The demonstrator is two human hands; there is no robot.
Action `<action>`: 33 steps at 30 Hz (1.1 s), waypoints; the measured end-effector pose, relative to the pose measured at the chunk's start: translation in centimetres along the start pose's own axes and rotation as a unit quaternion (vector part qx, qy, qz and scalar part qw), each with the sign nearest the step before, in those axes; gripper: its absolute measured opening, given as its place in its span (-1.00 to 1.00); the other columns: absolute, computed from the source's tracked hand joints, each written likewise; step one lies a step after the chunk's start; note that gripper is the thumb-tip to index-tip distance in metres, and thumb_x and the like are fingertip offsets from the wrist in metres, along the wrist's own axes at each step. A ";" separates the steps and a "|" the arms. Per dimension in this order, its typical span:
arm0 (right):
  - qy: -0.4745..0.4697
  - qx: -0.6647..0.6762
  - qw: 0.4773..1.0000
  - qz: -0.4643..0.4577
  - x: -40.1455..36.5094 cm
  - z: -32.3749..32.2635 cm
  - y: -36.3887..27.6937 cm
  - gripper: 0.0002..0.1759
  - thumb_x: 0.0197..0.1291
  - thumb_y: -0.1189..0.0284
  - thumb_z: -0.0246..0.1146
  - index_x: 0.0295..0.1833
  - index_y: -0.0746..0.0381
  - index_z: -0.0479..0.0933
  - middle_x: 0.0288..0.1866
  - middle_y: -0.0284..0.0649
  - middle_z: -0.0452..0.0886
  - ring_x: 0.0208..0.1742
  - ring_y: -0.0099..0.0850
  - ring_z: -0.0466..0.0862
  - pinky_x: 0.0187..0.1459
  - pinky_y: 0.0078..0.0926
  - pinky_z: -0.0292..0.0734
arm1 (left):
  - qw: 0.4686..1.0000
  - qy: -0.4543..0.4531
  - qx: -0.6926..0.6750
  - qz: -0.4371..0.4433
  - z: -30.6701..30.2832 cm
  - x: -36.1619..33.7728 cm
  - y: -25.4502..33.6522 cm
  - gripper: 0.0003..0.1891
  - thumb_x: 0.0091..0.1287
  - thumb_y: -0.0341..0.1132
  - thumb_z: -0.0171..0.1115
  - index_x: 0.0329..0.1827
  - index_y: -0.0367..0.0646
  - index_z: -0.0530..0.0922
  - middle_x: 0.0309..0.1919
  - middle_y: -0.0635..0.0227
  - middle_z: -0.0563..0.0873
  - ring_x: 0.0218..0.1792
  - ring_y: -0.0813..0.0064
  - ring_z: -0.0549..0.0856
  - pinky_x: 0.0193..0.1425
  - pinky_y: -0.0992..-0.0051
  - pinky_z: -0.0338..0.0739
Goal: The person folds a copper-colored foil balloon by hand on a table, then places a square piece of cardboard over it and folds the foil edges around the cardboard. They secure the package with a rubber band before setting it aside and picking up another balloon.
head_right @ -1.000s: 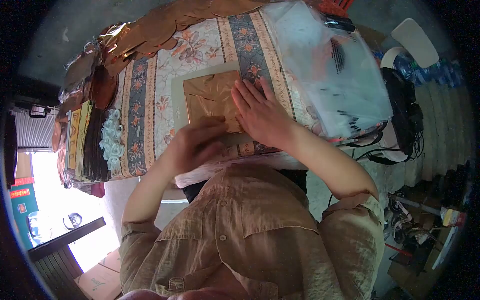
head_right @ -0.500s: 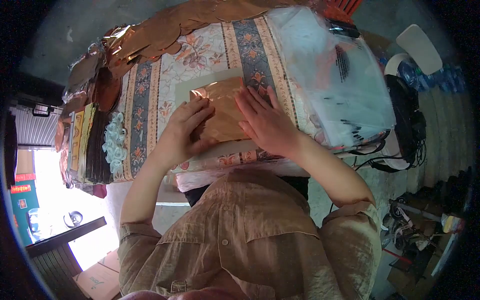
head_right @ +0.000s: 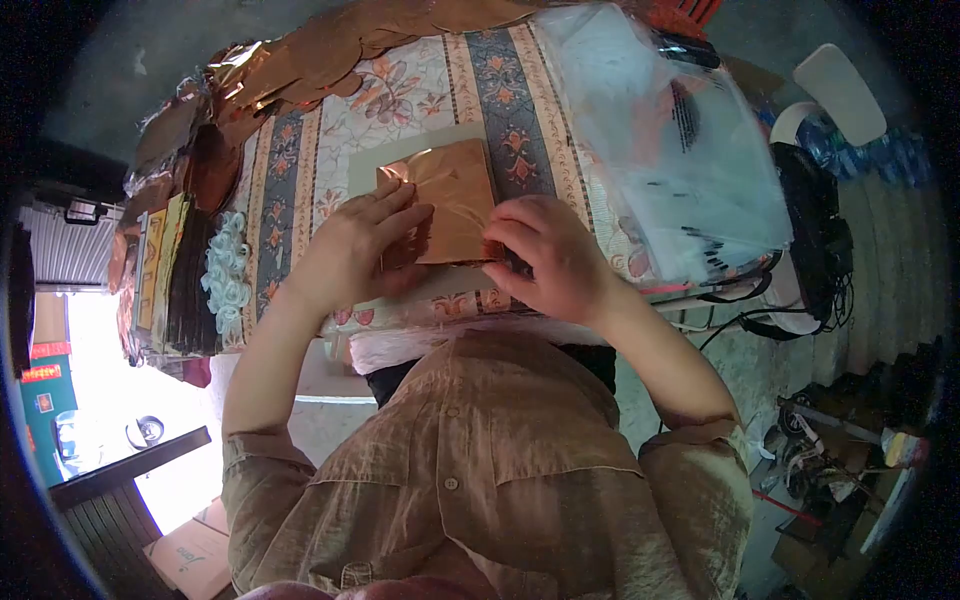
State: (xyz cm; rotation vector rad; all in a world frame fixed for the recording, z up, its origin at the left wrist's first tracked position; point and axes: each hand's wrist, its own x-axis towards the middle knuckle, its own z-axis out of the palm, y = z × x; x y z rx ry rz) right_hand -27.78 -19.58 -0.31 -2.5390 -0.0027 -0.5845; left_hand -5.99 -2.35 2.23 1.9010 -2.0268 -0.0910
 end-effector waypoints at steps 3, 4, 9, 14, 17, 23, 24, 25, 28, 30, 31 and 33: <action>0.043 -0.046 0.998 -0.022 1.7 0.6 -1.7 -0.55 -0.05 0.39 0.48 0.01 0.20 0.57 0.00 -0.19 0.55 0.08 -0.18 0.56 0.11 -0.21 0.46 | 1.000 -0.001 0.012 0.006 -0.4 0.3 0.2 -0.46 0.04 -0.14 0.46 0.10 -0.12 0.56 0.09 0.05 0.65 0.12 0.01 0.65 0.17 0.20 0.57; 0.046 -0.044 0.998 -0.026 2.2 1.0 -2.0 -0.55 -0.05 0.39 0.48 0.01 0.20 0.57 0.00 -0.19 0.55 0.08 -0.18 0.56 0.11 -0.21 0.46 | 1.000 0.004 0.018 0.011 -0.6 0.5 0.3 -0.48 0.05 -0.13 0.45 0.08 -0.12 0.57 0.05 0.08 0.67 0.07 0.08 0.68 0.11 0.21 0.60; 0.008 -0.170 0.983 -0.063 4.6 2.5 -2.6 -0.63 -0.07 0.33 0.45 -0.11 0.16 0.56 -0.14 -0.25 0.53 -0.03 -0.24 0.57 0.03 -0.25 0.45 | 0.998 -0.045 0.001 -0.054 -2.3 1.5 1.1 -0.40 -0.02 -0.20 0.46 0.16 -0.15 0.60 -0.11 0.12 0.74 -0.13 0.10 0.74 -0.02 0.22 0.63; 0.021 -0.134 0.989 -0.068 5.9 2.4 -2.1 -0.76 -0.09 0.40 0.43 -0.26 0.18 0.59 -0.29 -0.25 0.54 -0.18 -0.24 0.62 -0.18 -0.24 0.50 | 0.993 -0.058 0.002 -0.103 -3.2 2.2 1.3 -0.47 0.12 0.02 0.38 0.09 -0.10 0.63 -0.30 0.18 0.78 -0.26 0.11 0.77 -0.12 0.19 0.66; 0.038 -0.102 0.994 -0.032 6.5 1.4 -1.3 -0.84 0.01 0.43 0.40 -0.29 0.24 0.60 -0.40 -0.19 0.55 -0.30 -0.24 0.64 -0.28 -0.32 0.51 | 0.987 -0.062 -0.063 -0.134 -4.5 2.5 1.3 -0.44 0.15 0.01 0.37 0.12 -0.17 0.61 -0.19 0.07 0.77 -0.15 0.12 0.76 -0.05 0.23 0.66; 0.151 0.107 0.978 0.101 7.1 -2.0 1.7 -0.85 0.35 0.43 0.29 -0.12 0.30 0.66 -0.42 -0.31 0.60 -0.38 -0.61 0.51 -0.32 -0.58 0.42 | 0.916 0.180 -0.286 -0.215 -3.7 1.0 -2.7 -0.50 0.29 -0.22 0.37 0.23 -0.28 0.53 0.07 0.04 0.68 0.04 0.29 0.71 0.12 0.41 0.59; 0.196 0.219 0.942 0.163 7.2 -2.3 1.6 -0.85 0.35 0.43 0.29 -0.15 0.30 0.67 -0.41 -0.38 0.60 -0.37 -0.64 0.51 -0.32 -0.61 0.41 | 0.900 0.164 -0.328 -0.236 -2.8 0.8 -3.7 -0.48 0.32 -0.23 0.36 0.28 -0.29 0.49 0.09 0.08 0.66 0.08 0.35 0.68 0.17 0.43 0.55; 0.236 0.328 0.888 0.220 7.4 -2.4 1.5 -0.84 0.36 0.42 0.29 -0.18 0.29 0.68 -0.39 -0.45 0.60 -0.36 -0.67 0.51 -0.33 -0.63 0.40 | 0.881 0.148 -0.368 -0.258 -2.0 0.5 -4.6 -0.46 0.34 -0.24 0.36 0.32 -0.30 0.46 0.12 0.13 0.65 0.12 0.40 0.64 0.22 0.45 0.52; 0.263 0.467 0.815 0.221 7.6 -2.0 0.7 -0.85 0.37 0.39 0.29 -0.15 0.25 0.67 -0.33 -0.49 0.63 -0.33 -0.71 0.54 -0.30 -0.69 0.41 | 0.811 0.186 -0.501 -0.239 -0.2 1.3 -4.5 -0.39 0.38 -0.18 0.34 0.38 -0.33 0.38 0.15 0.18 0.62 0.18 0.48 0.59 0.28 0.48 0.47; 0.269 0.581 0.736 0.219 8.2 -1.1 1.0 -0.84 0.37 0.37 0.28 -0.07 0.22 0.64 -0.29 -0.44 0.68 -0.30 -0.68 0.61 -0.27 -0.69 0.46 | 0.786 0.191 -0.531 -0.253 -0.9 2.3 -2.8 -0.38 0.41 -0.18 0.31 0.41 -0.34 0.34 0.17 0.19 0.61 0.21 0.49 0.57 0.30 0.49 0.45; 0.267 0.582 0.738 0.213 8.0 -0.3 2.3 -0.84 0.37 0.37 0.28 -0.07 0.22 0.64 -0.29 -0.44 0.68 -0.30 -0.68 0.61 -0.27 -0.69 0.46 | 0.757 0.189 -0.564 -0.271 -1.2 2.7 -2.3 -0.36 0.43 -0.18 0.29 0.44 -0.36 0.30 0.19 0.20 0.59 0.24 0.50 0.54 0.33 0.50 0.42; 0.190 0.609 0.729 0.248 8.0 -0.3 3.0 -0.84 0.37 0.36 0.28 -0.07 0.20 0.64 -0.23 -0.40 0.70 -0.26 -0.65 0.63 -0.22 -0.68 0.49 | 0.726 0.199 -0.610 -0.246 -0.5 3.4 -3.2 -0.49 0.46 -0.25 0.24 0.37 -0.35 0.39 0.09 0.24 0.67 0.10 0.53 0.64 0.20 0.54 0.53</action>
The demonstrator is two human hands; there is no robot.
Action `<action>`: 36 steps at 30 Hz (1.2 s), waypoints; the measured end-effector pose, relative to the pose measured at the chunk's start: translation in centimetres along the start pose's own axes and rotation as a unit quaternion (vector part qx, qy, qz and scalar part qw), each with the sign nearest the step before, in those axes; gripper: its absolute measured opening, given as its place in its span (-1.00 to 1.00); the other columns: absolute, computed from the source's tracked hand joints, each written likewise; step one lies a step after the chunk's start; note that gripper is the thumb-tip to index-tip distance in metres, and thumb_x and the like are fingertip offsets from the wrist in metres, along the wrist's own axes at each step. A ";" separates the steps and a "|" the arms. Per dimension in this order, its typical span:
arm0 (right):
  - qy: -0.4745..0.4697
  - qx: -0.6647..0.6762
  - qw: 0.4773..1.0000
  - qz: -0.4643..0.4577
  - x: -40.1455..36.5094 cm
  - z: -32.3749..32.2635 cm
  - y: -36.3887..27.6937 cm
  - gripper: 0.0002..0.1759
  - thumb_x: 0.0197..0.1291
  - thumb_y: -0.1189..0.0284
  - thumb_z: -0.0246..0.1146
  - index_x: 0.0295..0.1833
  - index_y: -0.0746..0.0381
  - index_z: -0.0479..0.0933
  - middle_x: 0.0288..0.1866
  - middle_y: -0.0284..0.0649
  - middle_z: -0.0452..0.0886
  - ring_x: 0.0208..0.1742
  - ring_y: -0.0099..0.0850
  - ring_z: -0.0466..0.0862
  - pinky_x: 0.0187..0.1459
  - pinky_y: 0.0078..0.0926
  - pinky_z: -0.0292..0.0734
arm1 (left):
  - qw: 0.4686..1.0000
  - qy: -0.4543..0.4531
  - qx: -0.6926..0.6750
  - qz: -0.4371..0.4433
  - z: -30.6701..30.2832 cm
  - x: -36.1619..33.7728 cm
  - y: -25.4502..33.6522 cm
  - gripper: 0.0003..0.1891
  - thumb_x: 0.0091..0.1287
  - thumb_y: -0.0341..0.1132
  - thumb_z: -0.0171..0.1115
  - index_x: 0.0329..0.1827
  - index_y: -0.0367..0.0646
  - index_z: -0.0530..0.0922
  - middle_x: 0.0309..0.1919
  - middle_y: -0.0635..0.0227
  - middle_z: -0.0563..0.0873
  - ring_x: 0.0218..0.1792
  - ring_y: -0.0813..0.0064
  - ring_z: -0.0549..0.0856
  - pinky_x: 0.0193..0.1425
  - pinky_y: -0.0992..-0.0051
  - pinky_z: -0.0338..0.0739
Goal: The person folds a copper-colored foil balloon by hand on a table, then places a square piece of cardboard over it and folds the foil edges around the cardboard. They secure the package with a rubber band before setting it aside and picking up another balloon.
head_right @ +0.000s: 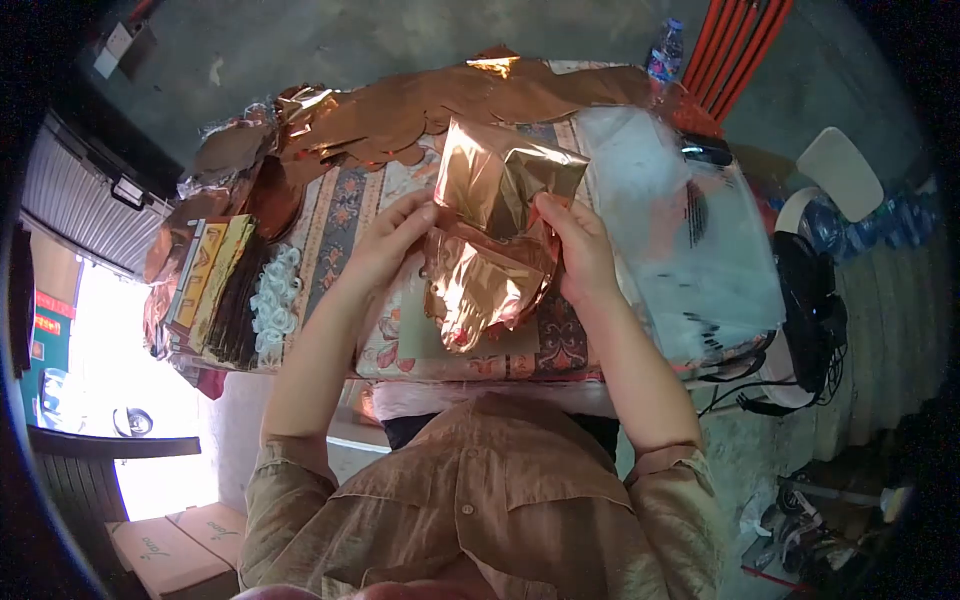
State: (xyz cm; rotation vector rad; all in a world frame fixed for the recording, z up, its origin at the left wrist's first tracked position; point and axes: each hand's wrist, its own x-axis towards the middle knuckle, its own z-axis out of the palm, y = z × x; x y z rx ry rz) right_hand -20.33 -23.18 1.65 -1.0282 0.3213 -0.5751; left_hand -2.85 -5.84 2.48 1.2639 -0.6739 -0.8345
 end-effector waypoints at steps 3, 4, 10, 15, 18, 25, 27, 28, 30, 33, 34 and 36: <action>0.022 0.032 0.999 -0.010 -0.3 -0.7 1.2 -0.84 0.37 0.34 0.28 -0.09 0.19 0.63 -0.20 -0.41 0.70 -0.23 -0.64 0.64 -0.16 -0.65 0.52 | 0.990 -0.065 -0.082 -0.093 -0.6 0.4 -0.2 -0.65 0.46 -0.30 0.24 0.20 -0.31 0.54 -0.08 0.29 0.75 -0.10 0.57 0.73 0.02 0.56 0.62; 0.000 0.023 1.000 -0.006 -0.3 -1.1 1.5 -0.84 0.37 0.33 0.28 -0.09 0.19 0.64 -0.17 -0.41 0.71 -0.21 -0.63 0.65 -0.13 -0.64 0.53 | 0.988 -0.067 -0.098 -0.098 -0.8 0.3 -0.2 -0.72 0.44 -0.32 0.26 0.10 -0.29 0.58 -0.12 0.31 0.76 -0.15 0.58 0.73 -0.03 0.57 0.63; -0.047 -0.066 0.996 0.023 -1.3 -3.7 0.5 -0.63 0.35 0.30 0.30 0.18 0.23 0.53 0.03 -0.30 0.67 0.03 -0.55 0.65 0.09 -0.57 0.50 | 0.988 -0.101 -0.077 -0.090 -2.4 0.1 0.3 -0.83 0.36 -0.36 0.36 -0.08 -0.24 0.64 -0.27 0.41 0.76 -0.28 0.68 0.69 -0.20 0.66 0.58; -0.049 -0.279 0.938 -0.199 -2.4 0.7 -6.1 -0.39 0.21 0.32 0.38 0.36 0.23 0.42 0.28 -0.21 0.53 0.29 -0.43 0.54 0.30 -0.40 0.40 | 0.963 -0.190 0.178 -0.064 -2.9 0.6 4.0 -0.84 0.35 -0.36 0.33 -0.12 -0.25 0.67 -0.30 0.46 0.75 -0.27 0.72 0.67 -0.19 0.62 0.55; -0.113 -0.516 0.814 -0.240 -2.6 4.0 -7.7 -0.39 0.08 0.37 0.42 0.27 0.27 0.50 0.32 -0.14 0.52 0.29 -0.32 0.55 0.29 -0.33 0.43 | 0.891 -0.253 0.375 -0.045 -0.2 0.9 8.7 -0.78 0.31 -0.29 0.32 -0.11 -0.25 0.70 -0.29 0.36 0.78 -0.27 0.61 0.70 -0.16 0.51 0.56; -0.321 -0.624 0.711 0.038 1.6 6.2 -5.8 -0.64 0.06 0.32 0.42 -0.13 0.38 0.63 -0.50 -0.04 0.60 -0.34 -0.33 0.68 -0.32 -0.33 0.50 | 0.744 -0.391 0.542 -0.008 2.9 3.0 10.0 -0.75 0.27 -0.28 0.35 -0.05 -0.19 0.70 -0.32 0.23 0.77 -0.29 0.41 0.72 -0.14 0.40 0.57; -0.329 -0.596 0.732 -0.031 2.5 4.6 -4.4 -0.72 0.13 0.38 0.39 -0.18 0.40 0.65 -0.64 -0.14 0.57 -0.50 -0.44 0.63 -0.43 -0.42 0.49 | 0.749 -0.347 0.563 0.032 2.8 2.6 9.7 -0.75 0.27 -0.30 0.35 -0.03 -0.20 0.69 -0.29 0.23 0.77 -0.27 0.40 0.72 -0.13 0.41 0.57; -0.332 -0.596 0.730 -0.031 2.5 4.3 -4.2 -0.72 0.13 0.38 0.39 -0.18 0.40 0.65 -0.64 -0.14 0.57 -0.50 -0.44 0.63 -0.43 -0.42 0.49 | 0.749 -0.305 0.583 0.076 2.7 2.4 9.5 -0.74 0.28 -0.32 0.35 -0.02 -0.22 0.68 -0.26 0.24 0.76 -0.26 0.38 0.71 -0.13 0.42 0.57; -0.192 -0.430 0.861 0.190 1.6 3.8 -3.9 -0.82 0.24 0.44 0.34 -0.22 0.38 0.66 -0.61 -0.24 0.60 -0.50 -0.56 0.62 -0.49 -0.59 0.44 | 0.787 -0.192 0.541 0.225 1.1 1.5 8.3 -0.72 0.29 -0.32 0.34 0.02 -0.23 0.64 -0.22 0.25 0.76 -0.23 0.39 0.72 -0.12 0.41 0.58; -0.101 -0.292 0.938 0.156 0.6 1.5 -0.7 -0.88 0.31 0.46 0.30 -0.24 0.31 0.65 -0.51 -0.36 0.63 -0.52 -0.62 0.60 -0.54 -0.70 0.42 | 0.841 0.007 0.458 0.290 -1.2 -1.2 8.0 -0.69 0.32 -0.34 0.32 0.07 -0.28 0.59 -0.13 0.24 0.74 -0.16 0.38 0.73 -0.08 0.43 0.59; -0.054 -0.188 0.969 0.150 0.3 0.8 0.1 -0.88 0.32 0.45 0.30 -0.21 0.28 0.64 -0.46 -0.38 0.64 -0.52 -0.62 0.60 -0.53 -0.68 0.44 | 0.874 0.092 0.429 0.209 -1.9 -2.1 8.1 -0.69 0.34 -0.34 0.30 0.08 -0.32 0.58 -0.09 0.22 0.72 -0.12 0.37 0.73 -0.04 0.45 0.60; -0.045 -0.144 0.980 0.132 -0.1 -1.0 1.4 -0.88 0.33 0.44 0.29 -0.16 0.27 0.64 -0.39 -0.38 0.66 -0.48 -0.62 0.63 -0.48 -0.68 0.47 | 0.919 0.073 0.363 0.134 -4.2 -3.0 5.3 -0.69 0.39 -0.31 0.27 0.08 -0.33 0.57 -0.10 0.22 0.71 -0.13 0.39 0.73 -0.04 0.45 0.61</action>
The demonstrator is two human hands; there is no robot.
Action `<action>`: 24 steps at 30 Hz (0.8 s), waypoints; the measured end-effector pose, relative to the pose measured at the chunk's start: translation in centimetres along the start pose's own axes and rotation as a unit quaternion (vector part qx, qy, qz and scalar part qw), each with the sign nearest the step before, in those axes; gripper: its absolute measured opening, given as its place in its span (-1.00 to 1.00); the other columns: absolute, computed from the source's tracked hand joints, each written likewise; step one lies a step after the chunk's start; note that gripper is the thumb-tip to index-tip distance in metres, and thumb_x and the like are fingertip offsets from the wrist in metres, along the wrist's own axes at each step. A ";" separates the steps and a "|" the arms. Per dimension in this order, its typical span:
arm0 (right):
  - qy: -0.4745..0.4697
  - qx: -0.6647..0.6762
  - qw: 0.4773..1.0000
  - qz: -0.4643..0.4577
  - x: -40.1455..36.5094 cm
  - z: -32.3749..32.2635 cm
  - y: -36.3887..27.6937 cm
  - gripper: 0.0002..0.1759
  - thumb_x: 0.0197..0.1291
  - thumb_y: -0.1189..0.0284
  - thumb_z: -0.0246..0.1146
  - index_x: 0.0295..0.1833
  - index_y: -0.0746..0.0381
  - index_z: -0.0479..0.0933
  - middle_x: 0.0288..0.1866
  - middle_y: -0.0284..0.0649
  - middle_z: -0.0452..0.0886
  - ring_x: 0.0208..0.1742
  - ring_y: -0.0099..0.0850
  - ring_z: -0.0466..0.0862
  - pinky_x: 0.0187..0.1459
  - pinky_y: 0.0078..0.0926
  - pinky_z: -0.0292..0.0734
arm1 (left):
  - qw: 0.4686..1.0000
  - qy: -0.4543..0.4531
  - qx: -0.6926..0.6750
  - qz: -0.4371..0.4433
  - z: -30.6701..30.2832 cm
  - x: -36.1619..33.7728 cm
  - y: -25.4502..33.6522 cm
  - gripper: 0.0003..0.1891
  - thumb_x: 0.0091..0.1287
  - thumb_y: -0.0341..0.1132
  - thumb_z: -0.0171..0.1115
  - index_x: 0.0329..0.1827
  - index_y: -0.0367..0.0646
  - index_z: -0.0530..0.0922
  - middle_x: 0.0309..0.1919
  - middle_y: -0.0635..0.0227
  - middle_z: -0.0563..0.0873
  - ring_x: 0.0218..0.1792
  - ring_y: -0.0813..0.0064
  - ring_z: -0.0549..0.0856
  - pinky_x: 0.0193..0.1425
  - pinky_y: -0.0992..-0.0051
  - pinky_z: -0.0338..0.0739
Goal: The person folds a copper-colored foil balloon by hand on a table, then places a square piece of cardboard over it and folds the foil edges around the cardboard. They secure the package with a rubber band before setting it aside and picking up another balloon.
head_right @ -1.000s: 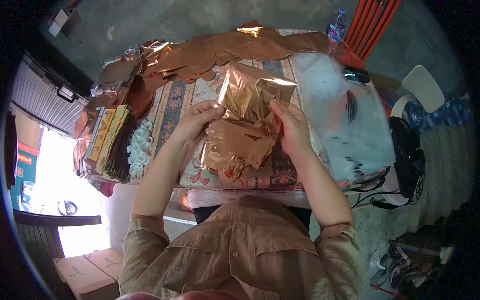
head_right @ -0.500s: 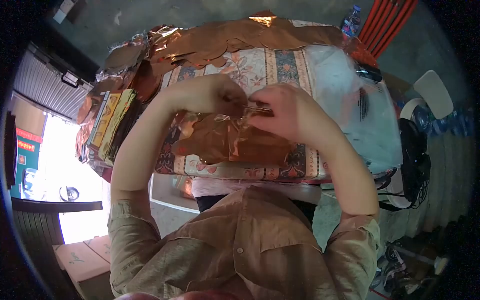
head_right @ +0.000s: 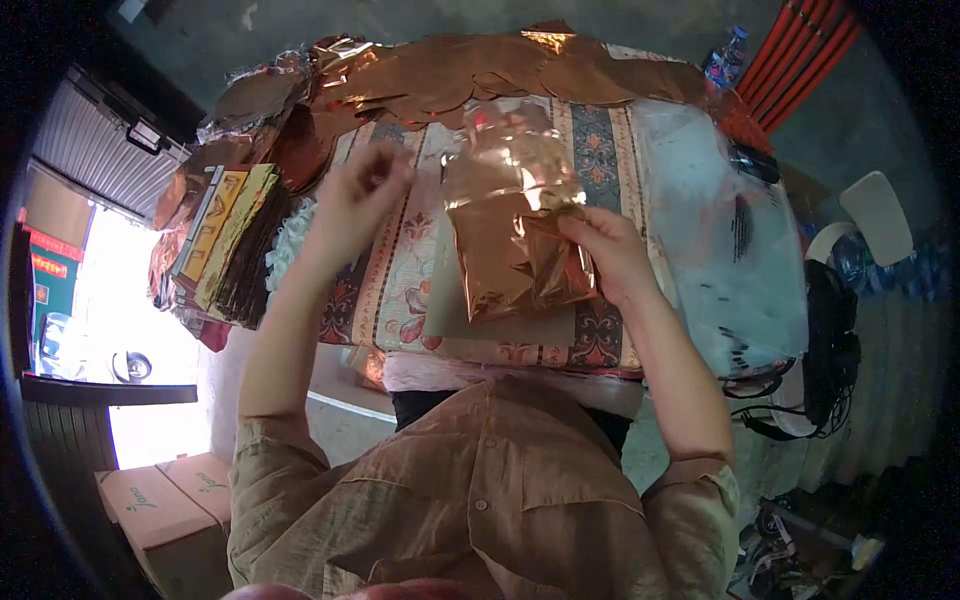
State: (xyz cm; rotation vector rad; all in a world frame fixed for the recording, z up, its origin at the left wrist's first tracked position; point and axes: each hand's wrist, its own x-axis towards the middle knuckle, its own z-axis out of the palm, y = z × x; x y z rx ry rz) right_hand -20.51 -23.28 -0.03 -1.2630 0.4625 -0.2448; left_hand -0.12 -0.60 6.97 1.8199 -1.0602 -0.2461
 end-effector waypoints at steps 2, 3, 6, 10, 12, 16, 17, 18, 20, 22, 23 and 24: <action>0.003 0.044 0.999 -0.016 0.0 -0.4 1.5 -0.87 0.34 0.44 0.28 -0.10 0.26 0.65 -0.31 -0.38 0.69 -0.43 -0.62 0.65 -0.44 -0.67 0.50 | 0.994 -0.037 -0.075 -0.075 1.1 -1.6 -2.8 -0.70 0.44 -0.29 0.24 0.08 -0.35 0.57 -0.11 0.23 0.71 -0.13 0.42 0.73 -0.03 0.45 0.63; 0.021 0.093 0.995 -0.019 0.0 -0.4 2.0 -0.86 0.35 0.43 0.28 -0.08 0.25 0.64 -0.29 -0.37 0.70 -0.39 -0.62 0.66 -0.38 -0.66 0.53 | 0.965 -0.055 -0.212 -0.146 2.0 -2.5 -3.4 -0.70 0.47 -0.27 0.20 0.07 -0.35 0.57 -0.13 0.23 0.71 -0.16 0.45 0.73 -0.05 0.46 0.65; 0.053 0.143 0.988 -0.015 -0.1 0.7 2.0 -0.87 0.36 0.43 0.27 -0.07 0.24 0.64 -0.26 -0.35 0.71 -0.32 -0.62 0.67 -0.29 -0.63 0.56 | 0.877 -0.090 -0.401 -0.250 3.8 -2.8 -4.3 -0.71 0.52 -0.25 0.14 0.04 -0.35 0.57 -0.18 0.24 0.72 -0.20 0.49 0.73 -0.08 0.48 0.67; 0.028 0.093 0.995 -0.021 0.2 0.2 2.8 -0.88 0.36 0.43 0.27 -0.11 0.23 0.64 -0.27 -0.34 0.72 -0.34 -0.61 0.66 -0.29 -0.63 0.56 | 0.824 -0.111 -0.480 -0.279 5.0 -2.1 -5.3 -0.73 0.53 -0.27 0.11 -0.04 -0.34 0.60 -0.27 0.27 0.73 -0.29 0.50 0.74 -0.15 0.47 0.70; 0.015 0.076 0.997 0.011 0.2 0.0 2.6 -0.89 0.36 0.43 0.26 -0.11 0.24 0.64 -0.28 -0.34 0.72 -0.35 -0.61 0.66 -0.31 -0.64 0.56 | 0.834 -0.117 -0.464 -0.276 5.1 -1.6 -6.4 -0.75 0.52 -0.28 0.10 -0.08 -0.34 0.62 -0.31 0.28 0.73 -0.33 0.50 0.73 -0.19 0.47 0.71; 0.001 0.022 0.999 0.038 0.0 0.6 2.0 -0.88 0.35 0.42 0.27 -0.13 0.24 0.64 -0.32 -0.35 0.71 -0.39 -0.62 0.65 -0.34 -0.65 0.55 | 0.862 -0.076 -0.401 -0.300 5.3 -1.4 -5.7 -0.76 0.50 -0.31 0.11 -0.17 -0.33 0.64 -0.39 0.31 0.72 -0.44 0.50 0.72 -0.29 0.46 0.71; 0.001 0.022 0.999 0.040 0.1 0.6 2.2 -0.88 0.35 0.42 0.27 -0.13 0.24 0.64 -0.32 -0.35 0.71 -0.39 -0.62 0.65 -0.34 -0.65 0.55 | 0.861 -0.076 -0.402 -0.301 5.4 -1.5 -5.7 -0.76 0.50 -0.31 0.11 -0.17 -0.33 0.64 -0.39 0.31 0.72 -0.44 0.50 0.72 -0.29 0.46 0.71; 0.014 0.022 0.999 0.032 0.3 0.6 2.4 -0.88 0.35 0.42 0.27 -0.14 0.24 0.63 -0.33 -0.35 0.70 -0.39 -0.61 0.65 -0.33 -0.65 0.56 | 0.868 -0.069 -0.394 -0.294 5.5 -1.6 -5.8 -0.76 0.49 -0.30 0.12 -0.17 -0.32 0.64 -0.39 0.31 0.72 -0.44 0.50 0.72 -0.31 0.47 0.70; 0.029 0.023 0.999 0.026 0.6 0.8 2.4 -0.88 0.35 0.41 0.28 -0.14 0.23 0.63 -0.34 -0.35 0.69 -0.39 -0.61 0.66 -0.32 -0.64 0.57 | 0.873 -0.064 -0.387 -0.290 5.6 -1.6 -5.8 -0.76 0.49 -0.29 0.14 -0.17 -0.32 0.63 -0.39 0.31 0.72 -0.43 0.50 0.73 -0.33 0.49 0.68; 0.083 0.019 0.995 0.053 0.9 1.1 1.5 -0.88 0.34 0.40 0.29 -0.13 0.22 0.63 -0.35 -0.35 0.69 -0.39 -0.60 0.66 -0.30 -0.63 0.58 | 0.859 -0.047 -0.429 -0.275 5.5 -1.3 -5.7 -0.78 0.47 -0.28 0.18 -0.20 -0.29 0.63 -0.41 0.31 0.71 -0.45 0.51 0.72 -0.36 0.51 0.67; 0.073 0.063 0.995 0.037 1.4 1.3 1.4 -0.89 0.34 0.42 0.28 -0.12 0.22 0.62 -0.34 -0.36 0.69 -0.37 -0.60 0.67 -0.33 -0.64 0.57 | 0.851 -0.044 -0.437 -0.289 5.3 -0.8 -5.3 -0.77 0.47 -0.26 0.19 -0.21 -0.28 0.63 -0.41 0.32 0.71 -0.46 0.53 0.71 -0.37 0.52 0.66; 0.082 0.065 0.994 0.043 1.5 1.3 1.0 -0.89 0.34 0.42 0.28 -0.12 0.22 0.62 -0.34 -0.36 0.69 -0.37 -0.60 0.67 -0.33 -0.64 0.57 | 0.843 -0.041 -0.445 -0.300 4.8 -0.1 -4.6 -0.77 0.47 -0.25 0.19 -0.22 -0.26 0.62 -0.42 0.33 0.71 -0.47 0.54 0.70 -0.39 0.54 0.65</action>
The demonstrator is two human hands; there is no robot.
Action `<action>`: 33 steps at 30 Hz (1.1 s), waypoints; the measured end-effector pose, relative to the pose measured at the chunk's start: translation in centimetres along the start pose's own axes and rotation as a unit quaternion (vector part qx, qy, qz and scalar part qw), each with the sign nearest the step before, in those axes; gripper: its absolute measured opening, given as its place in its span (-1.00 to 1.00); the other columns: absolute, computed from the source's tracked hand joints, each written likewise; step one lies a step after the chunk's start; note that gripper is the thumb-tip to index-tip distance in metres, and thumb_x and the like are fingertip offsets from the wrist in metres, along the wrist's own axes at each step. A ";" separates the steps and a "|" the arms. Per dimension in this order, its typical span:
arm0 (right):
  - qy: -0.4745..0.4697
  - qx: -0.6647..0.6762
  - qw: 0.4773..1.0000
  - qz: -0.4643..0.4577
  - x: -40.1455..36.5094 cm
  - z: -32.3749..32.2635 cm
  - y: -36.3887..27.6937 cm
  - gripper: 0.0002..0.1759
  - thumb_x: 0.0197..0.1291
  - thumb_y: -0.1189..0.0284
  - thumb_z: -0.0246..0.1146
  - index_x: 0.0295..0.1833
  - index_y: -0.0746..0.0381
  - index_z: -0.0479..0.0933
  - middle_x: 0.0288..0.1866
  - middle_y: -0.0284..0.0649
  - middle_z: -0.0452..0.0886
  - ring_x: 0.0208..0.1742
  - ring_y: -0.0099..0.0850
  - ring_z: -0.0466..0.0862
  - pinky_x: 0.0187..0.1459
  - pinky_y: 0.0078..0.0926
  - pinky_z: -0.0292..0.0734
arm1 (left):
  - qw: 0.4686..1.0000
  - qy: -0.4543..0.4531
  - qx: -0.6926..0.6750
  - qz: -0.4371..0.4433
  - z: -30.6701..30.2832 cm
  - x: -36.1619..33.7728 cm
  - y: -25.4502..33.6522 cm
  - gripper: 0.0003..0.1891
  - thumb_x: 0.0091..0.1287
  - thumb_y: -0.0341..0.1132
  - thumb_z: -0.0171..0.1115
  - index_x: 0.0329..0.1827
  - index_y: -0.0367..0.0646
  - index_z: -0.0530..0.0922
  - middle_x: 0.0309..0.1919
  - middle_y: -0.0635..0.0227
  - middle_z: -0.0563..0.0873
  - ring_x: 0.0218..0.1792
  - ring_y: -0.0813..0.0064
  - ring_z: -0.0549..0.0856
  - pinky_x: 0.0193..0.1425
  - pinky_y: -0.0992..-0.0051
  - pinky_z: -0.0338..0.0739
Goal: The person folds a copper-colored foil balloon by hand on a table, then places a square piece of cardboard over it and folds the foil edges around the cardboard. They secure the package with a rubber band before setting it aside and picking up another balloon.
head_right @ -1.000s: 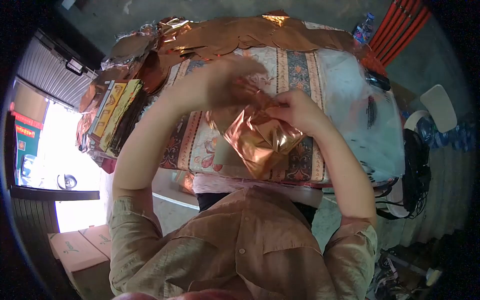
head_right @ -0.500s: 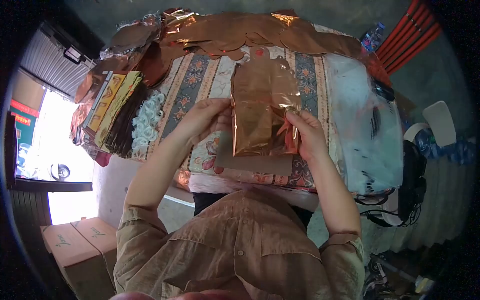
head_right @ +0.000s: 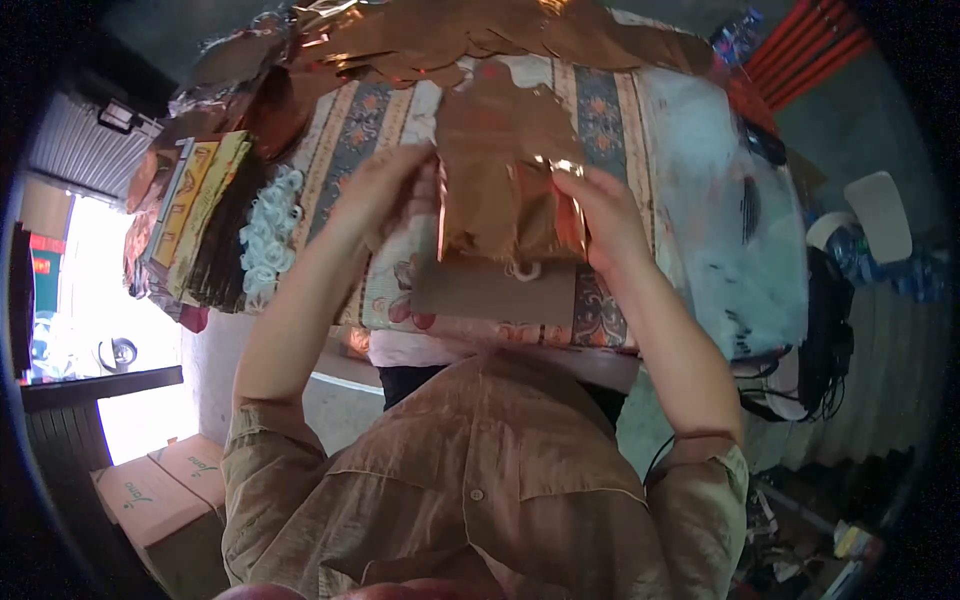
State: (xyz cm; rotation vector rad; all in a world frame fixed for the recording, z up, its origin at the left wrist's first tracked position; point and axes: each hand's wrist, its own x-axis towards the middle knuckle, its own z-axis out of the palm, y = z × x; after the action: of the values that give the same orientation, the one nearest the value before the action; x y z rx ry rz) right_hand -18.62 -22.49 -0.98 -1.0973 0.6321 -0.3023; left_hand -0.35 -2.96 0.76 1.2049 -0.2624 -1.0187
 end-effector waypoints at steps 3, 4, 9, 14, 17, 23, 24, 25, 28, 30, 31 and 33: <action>0.042 0.022 0.998 -0.036 -0.9 2.1 -2.1 -0.88 0.35 0.41 0.27 -0.14 0.23 0.63 -0.34 -0.37 0.70 -0.49 -0.64 0.62 -0.56 -0.69 0.45 | 1.000 -0.022 -0.008 -0.001 1.4 -0.7 2.1 -0.79 0.45 -0.25 0.22 -0.21 -0.24 0.61 -0.42 0.39 0.69 -0.49 0.62 0.67 -0.39 0.56 0.64; 0.046 0.022 0.998 -0.037 -1.1 1.5 -2.0 -0.88 0.35 0.41 0.27 -0.14 0.23 0.63 -0.34 -0.37 0.70 -0.49 -0.64 0.62 -0.56 -0.69 0.45 | 0.999 -0.031 0.015 0.020 1.7 -0.9 2.2 -0.81 0.45 -0.27 0.23 -0.20 -0.23 0.61 -0.42 0.41 0.69 -0.49 0.64 0.66 -0.40 0.57 0.64; -0.007 -0.036 0.998 -0.055 -2.9 0.3 -1.0 -0.85 0.35 0.41 0.27 -0.12 0.27 0.64 -0.26 -0.29 0.75 -0.41 -0.65 0.63 -0.42 -0.67 0.49 | 0.995 -0.080 0.052 0.005 1.4 -1.0 0.6 -0.95 0.39 -0.40 0.25 -0.20 -0.17 0.58 -0.36 0.43 0.71 -0.44 0.66 0.68 -0.34 0.56 0.66; -0.078 -0.034 0.994 -0.064 -2.7 -1.1 -0.1 -0.78 0.35 0.42 0.28 0.02 0.29 0.64 -0.11 -0.30 0.73 -0.17 -0.62 0.64 -0.06 -0.61 0.52 | 0.994 -0.064 0.087 0.032 0.3 -0.9 -1.2 -0.91 0.39 -0.42 0.26 -0.30 -0.11 0.52 -0.38 0.44 0.71 -0.42 0.67 0.67 -0.40 0.61 0.59; -0.109 -0.058 0.992 -0.024 -2.9 -0.7 -0.7 -0.65 0.36 0.42 0.27 0.19 0.32 0.53 0.07 -0.30 0.67 0.01 -0.57 0.64 0.06 -0.55 0.54 | 0.991 -0.059 0.107 0.047 -0.5 -1.1 -1.4 -0.91 0.39 -0.43 0.26 -0.29 -0.11 0.52 -0.42 0.48 0.68 -0.44 0.69 0.65 -0.41 0.64 0.56; -0.099 -0.023 0.993 -0.053 -1.6 -0.7 -1.2 -0.70 0.34 0.42 0.28 0.13 0.29 0.57 -0.04 -0.33 0.68 -0.05 -0.58 0.64 0.01 -0.58 0.53 | 0.992 -0.099 0.081 0.015 -1.4 -1.9 -1.1 -0.92 0.42 -0.47 0.21 -0.25 -0.12 0.50 -0.45 0.52 0.65 -0.45 0.74 0.62 -0.43 0.67 0.57; -0.118 -0.077 0.986 -0.086 -1.3 -0.8 -1.2 -0.73 0.33 0.41 0.29 0.07 0.28 0.60 -0.08 -0.35 0.68 -0.10 -0.60 0.64 -0.04 -0.61 0.53 | 0.991 -0.101 0.083 0.015 -1.8 -1.8 -1.4 -0.92 0.42 -0.47 0.21 -0.25 -0.12 0.50 -0.45 0.52 0.65 -0.45 0.74 0.62 -0.43 0.67 0.57; -0.116 -0.077 0.986 -0.087 -1.0 -1.0 -0.9 -0.73 0.33 0.41 0.29 0.07 0.28 0.60 -0.08 -0.35 0.68 -0.10 -0.60 0.64 -0.04 -0.61 0.53 | 0.990 -0.088 0.106 0.014 -2.1 -1.8 -1.6 -0.93 0.41 -0.47 0.21 -0.24 -0.12 0.51 -0.44 0.51 0.65 -0.44 0.73 0.63 -0.41 0.65 0.61; -0.122 -0.103 0.983 -0.093 -0.6 -1.0 -0.4 -0.80 0.31 0.39 0.31 -0.04 0.27 0.62 -0.19 -0.40 0.67 -0.19 -0.65 0.62 -0.12 -0.68 0.50 | 0.990 -0.079 0.112 0.010 -1.7 -2.2 -1.4 -0.94 0.41 -0.48 0.22 -0.24 -0.13 0.52 -0.42 0.49 0.67 -0.41 0.72 0.65 -0.36 0.62 0.67; -0.097 -0.133 0.984 -0.065 -1.0 -0.6 -1.1 -0.83 0.31 0.40 0.31 -0.08 0.26 0.63 -0.24 -0.44 0.66 -0.23 -0.68 0.61 -0.16 -0.70 0.49 | 0.992 -0.077 0.097 0.009 -1.6 -2.6 -1.4 -0.95 0.41 -0.47 0.22 -0.24 -0.14 0.53 -0.41 0.47 0.68 -0.40 0.71 0.66 -0.33 0.61 0.69; -0.105 -0.133 0.983 -0.063 -1.0 -0.5 -1.2 -0.83 0.31 0.40 0.31 -0.08 0.26 0.63 -0.24 -0.44 0.66 -0.23 -0.68 0.61 -0.16 -0.70 0.49 | 0.990 -0.073 0.119 0.013 -1.7 -2.5 -1.5 -0.95 0.40 -0.47 0.23 -0.24 -0.16 0.55 -0.40 0.47 0.68 -0.38 0.70 0.67 -0.31 0.60 0.70; -0.075 -0.171 0.981 -0.062 -0.9 -0.7 -1.3 -0.84 0.32 0.42 0.30 -0.07 0.25 0.63 -0.24 -0.44 0.67 -0.25 -0.67 0.62 -0.16 -0.70 0.50 | 0.982 -0.067 0.171 0.032 -1.6 -2.6 -1.5 -0.94 0.41 -0.43 0.25 -0.23 -0.20 0.58 -0.38 0.47 0.68 -0.35 0.71 0.67 -0.28 0.59 0.69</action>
State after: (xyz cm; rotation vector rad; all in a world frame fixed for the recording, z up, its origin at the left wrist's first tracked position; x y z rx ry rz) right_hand -19.66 -23.11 0.31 -1.4786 0.4921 -0.2194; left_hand -1.51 0.05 -0.29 1.4274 -0.5978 -1.0265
